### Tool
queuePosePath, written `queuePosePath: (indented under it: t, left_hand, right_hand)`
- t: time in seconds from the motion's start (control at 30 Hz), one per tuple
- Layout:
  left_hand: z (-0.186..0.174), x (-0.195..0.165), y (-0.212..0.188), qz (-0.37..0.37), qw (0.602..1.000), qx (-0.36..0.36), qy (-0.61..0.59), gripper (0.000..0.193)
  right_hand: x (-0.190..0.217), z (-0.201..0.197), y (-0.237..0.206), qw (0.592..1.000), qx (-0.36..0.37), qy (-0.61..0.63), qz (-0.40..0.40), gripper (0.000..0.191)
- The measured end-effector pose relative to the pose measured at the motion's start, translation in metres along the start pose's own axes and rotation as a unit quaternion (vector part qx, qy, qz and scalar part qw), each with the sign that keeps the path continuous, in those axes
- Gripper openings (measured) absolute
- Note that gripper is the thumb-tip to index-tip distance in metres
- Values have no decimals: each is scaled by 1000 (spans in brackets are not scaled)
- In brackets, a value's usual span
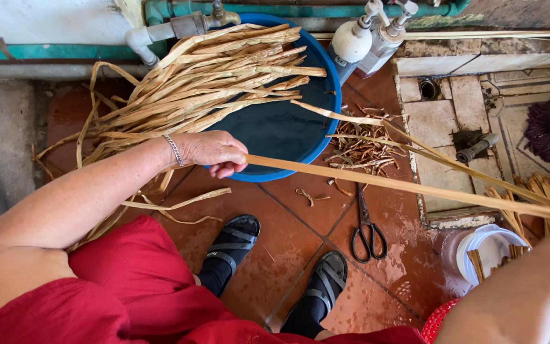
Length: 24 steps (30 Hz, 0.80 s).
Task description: The person repeatedly picks long dried bamboo strips from a blue basin, splits them by hand into thinner strips, and places the processed pieces into a red basket. The person occasionally uses scissors to trim the strips. Waste pieces accumulate on the tiled floor.
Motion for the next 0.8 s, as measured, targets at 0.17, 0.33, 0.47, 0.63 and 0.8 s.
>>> queuePosePath:
  t: [0.17,0.33,0.47,0.63,0.8]
  left_hand:
    - [-23,51,17,-70,987,-99,102,35]
    - [-43,98,39,-99,958,-188,191,28]
    - [-47,112,57,-113,918,-300,234,21]
    - [8,105,103,-123,877,-6,465,26]
    - [-82,61,101,-114,877,-245,398,22]
  right_hand:
    - [-3,-2,-4,1000,10,17,22,43]
    - [-4,-3,-1,999,40,-5,12,44]
    - [-13,11,0,992,101,67,-25,38]
    - [-53,46,-19,964,217,146,52,27]
    - [-77,73,-83,922,334,165,107,28]
Point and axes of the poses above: each hand's wrist, its own y-axis towards the middle knuckle, its own z-axis out of the palm, x = y × z, the point moved 10 cm from there along y, towards the middle knuckle, and after that the axes turned 13 degrees about y, right-handed, at the moved point
